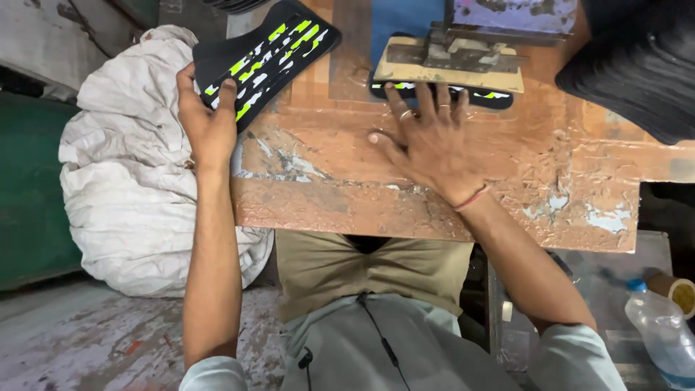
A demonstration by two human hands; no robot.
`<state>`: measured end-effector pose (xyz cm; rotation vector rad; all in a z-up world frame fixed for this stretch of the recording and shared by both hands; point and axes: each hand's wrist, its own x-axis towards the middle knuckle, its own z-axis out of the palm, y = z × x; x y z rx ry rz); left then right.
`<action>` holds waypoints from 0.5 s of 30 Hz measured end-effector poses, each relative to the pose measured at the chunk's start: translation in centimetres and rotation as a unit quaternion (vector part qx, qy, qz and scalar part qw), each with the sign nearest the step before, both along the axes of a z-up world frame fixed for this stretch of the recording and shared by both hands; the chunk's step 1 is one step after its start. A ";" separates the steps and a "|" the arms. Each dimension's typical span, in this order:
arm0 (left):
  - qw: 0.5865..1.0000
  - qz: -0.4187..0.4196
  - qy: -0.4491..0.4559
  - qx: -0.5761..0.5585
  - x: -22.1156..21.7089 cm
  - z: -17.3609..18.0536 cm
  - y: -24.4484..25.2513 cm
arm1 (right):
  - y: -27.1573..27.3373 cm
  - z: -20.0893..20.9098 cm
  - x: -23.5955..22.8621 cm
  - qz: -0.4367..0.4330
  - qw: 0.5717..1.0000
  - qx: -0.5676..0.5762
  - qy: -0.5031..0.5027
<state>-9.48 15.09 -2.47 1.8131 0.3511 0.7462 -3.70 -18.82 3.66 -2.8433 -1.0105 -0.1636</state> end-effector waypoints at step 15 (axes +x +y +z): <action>0.993 -0.024 0.006 0.113 -10.0 5.7 -10.4 | -8.8 1.3 -11.2 -0.003 0.988 0.151 0.038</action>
